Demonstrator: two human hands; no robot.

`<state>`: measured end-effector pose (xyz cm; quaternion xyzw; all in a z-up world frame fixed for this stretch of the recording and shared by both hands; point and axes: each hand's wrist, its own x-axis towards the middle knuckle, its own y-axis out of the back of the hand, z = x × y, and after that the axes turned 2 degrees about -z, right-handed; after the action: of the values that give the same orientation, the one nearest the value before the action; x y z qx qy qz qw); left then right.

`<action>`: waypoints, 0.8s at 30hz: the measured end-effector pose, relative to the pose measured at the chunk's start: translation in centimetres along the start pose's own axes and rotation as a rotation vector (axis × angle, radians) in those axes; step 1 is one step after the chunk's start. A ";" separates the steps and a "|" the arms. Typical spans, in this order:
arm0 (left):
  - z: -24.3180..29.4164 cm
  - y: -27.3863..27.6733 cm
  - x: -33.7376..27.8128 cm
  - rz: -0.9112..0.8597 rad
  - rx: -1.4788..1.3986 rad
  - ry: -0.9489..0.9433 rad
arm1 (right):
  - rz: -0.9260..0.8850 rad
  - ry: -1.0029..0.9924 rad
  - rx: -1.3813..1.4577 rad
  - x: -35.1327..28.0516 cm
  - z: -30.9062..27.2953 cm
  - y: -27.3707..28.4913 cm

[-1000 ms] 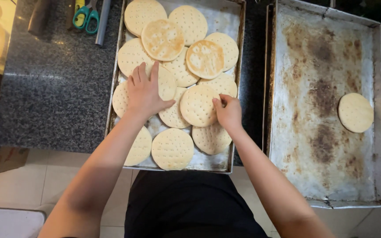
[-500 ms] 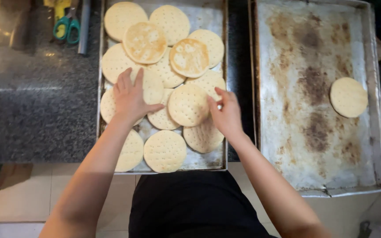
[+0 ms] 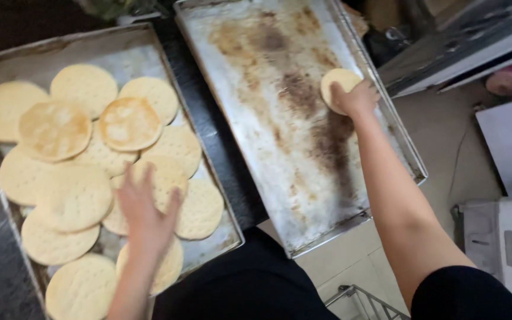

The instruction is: Organizing flat round bread pieces on metal trays and placing the trays into an industrial oven.

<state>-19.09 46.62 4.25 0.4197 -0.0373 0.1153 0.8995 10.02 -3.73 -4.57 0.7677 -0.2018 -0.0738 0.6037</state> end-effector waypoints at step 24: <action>5.0 2.6 -2.1 -0.143 -0.289 0.237 | -0.773 0.317 1.186 -15.4 -29.7 -1.2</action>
<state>-21.59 44.01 9.08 0.2712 0.0827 0.0934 0.9544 6.93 29.24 0.04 0.9839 0.1680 -0.0480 0.0388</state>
